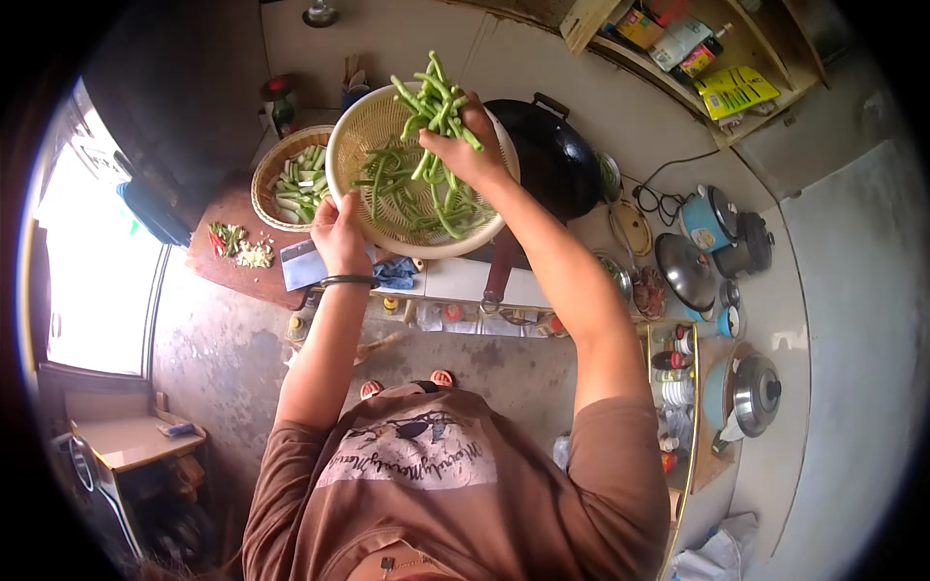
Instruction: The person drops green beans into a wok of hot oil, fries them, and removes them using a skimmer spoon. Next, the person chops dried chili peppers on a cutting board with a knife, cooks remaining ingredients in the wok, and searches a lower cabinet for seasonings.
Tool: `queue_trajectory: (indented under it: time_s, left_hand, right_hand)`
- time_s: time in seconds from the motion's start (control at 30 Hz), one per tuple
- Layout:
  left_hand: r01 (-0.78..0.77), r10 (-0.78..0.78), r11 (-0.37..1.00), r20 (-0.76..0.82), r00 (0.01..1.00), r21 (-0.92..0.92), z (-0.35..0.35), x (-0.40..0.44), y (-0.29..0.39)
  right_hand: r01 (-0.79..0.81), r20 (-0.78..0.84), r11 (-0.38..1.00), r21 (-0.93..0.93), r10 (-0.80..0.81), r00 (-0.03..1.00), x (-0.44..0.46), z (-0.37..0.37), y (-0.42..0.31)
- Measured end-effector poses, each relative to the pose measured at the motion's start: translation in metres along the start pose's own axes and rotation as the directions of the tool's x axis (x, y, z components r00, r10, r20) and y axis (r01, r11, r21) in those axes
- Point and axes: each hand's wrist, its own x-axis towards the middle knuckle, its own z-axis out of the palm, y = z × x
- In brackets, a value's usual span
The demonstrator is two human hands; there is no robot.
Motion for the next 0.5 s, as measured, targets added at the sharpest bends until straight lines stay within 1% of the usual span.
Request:
queue_trajectory:
  time_s: [0.07, 0.1, 0.17, 0.2, 0.23, 0.3, 0.33, 0.37, 0.4, 0.43, 0.47, 0.5]
  left_hand:
    - [0.019, -0.019, 1.000, 0.012, 1.000, -0.004, 0.004, 0.001, -0.004]
    - [0.038, -0.038, 0.999, 0.006, 0.999, 0.010, 0.008, -0.001, -0.003]
    - [0.048, -0.048, 0.999, 0.030, 0.998, -0.010, 0.009, 0.003, -0.010]
    - [0.053, -0.052, 0.998, 0.039, 0.998, -0.029, 0.009, 0.007, -0.015]
    - [0.058, -0.056, 0.997, 0.046, 0.997, -0.049, 0.012, 0.007, -0.016]
    - [0.094, -0.093, 0.994, 0.031, 0.995, -0.048, 0.016, 0.009, -0.015]
    - [0.092, -0.090, 0.994, 0.034, 0.995, -0.051, 0.018, 0.010, -0.015]
    - [0.089, -0.087, 0.995, 0.037, 0.996, -0.054, 0.020, 0.011, -0.013]
    - [0.054, -0.052, 0.998, 0.049, 0.997, -0.040, 0.016, 0.016, -0.016]
    - [0.059, -0.058, 0.998, 0.019, 0.998, -0.019, 0.013, 0.012, -0.010]
    - [0.052, -0.051, 0.998, 0.023, 0.998, -0.035, 0.006, 0.015, -0.009]
    - [0.044, -0.043, 0.998, 0.024, 0.999, -0.047, -0.002, 0.016, -0.007]
  right_hand:
    - [-0.035, -0.037, 0.999, -0.020, 0.035, 0.999, 0.010, -0.007, 0.018]
    - [-0.063, -0.075, 0.997, 0.053, 0.067, 0.995, 0.014, -0.009, 0.022]
    - [-0.064, -0.089, 0.983, 0.170, 0.079, 0.993, 0.027, -0.021, 0.012]
    - [-0.068, -0.156, 0.990, 0.121, 0.087, 0.984, 0.033, -0.025, 0.022]
    - [-0.054, -0.185, 0.990, 0.127, 0.077, 0.980, 0.039, -0.034, 0.018]
    - [-0.101, -0.262, 0.993, 0.052, 0.111, 0.959, 0.050, -0.052, 0.016]
    - [-0.111, -0.259, 0.993, 0.034, 0.116, 0.959, 0.055, -0.066, 0.012]
    - [-0.026, -0.344, 0.995, 0.093, 0.056, 0.937, 0.060, -0.077, 0.017]
    - [-0.061, -0.341, 0.992, 0.107, 0.094, 0.935, 0.065, -0.089, 0.028]
    - [-0.108, -0.331, 0.987, 0.123, 0.143, 0.933, 0.061, -0.098, 0.036]
    - [-0.031, -0.421, 0.999, -0.015, 0.022, 0.907, 0.053, -0.111, 0.043]
    - [-0.146, -0.402, 0.989, -0.020, 0.126, 0.907, 0.048, -0.123, 0.069]
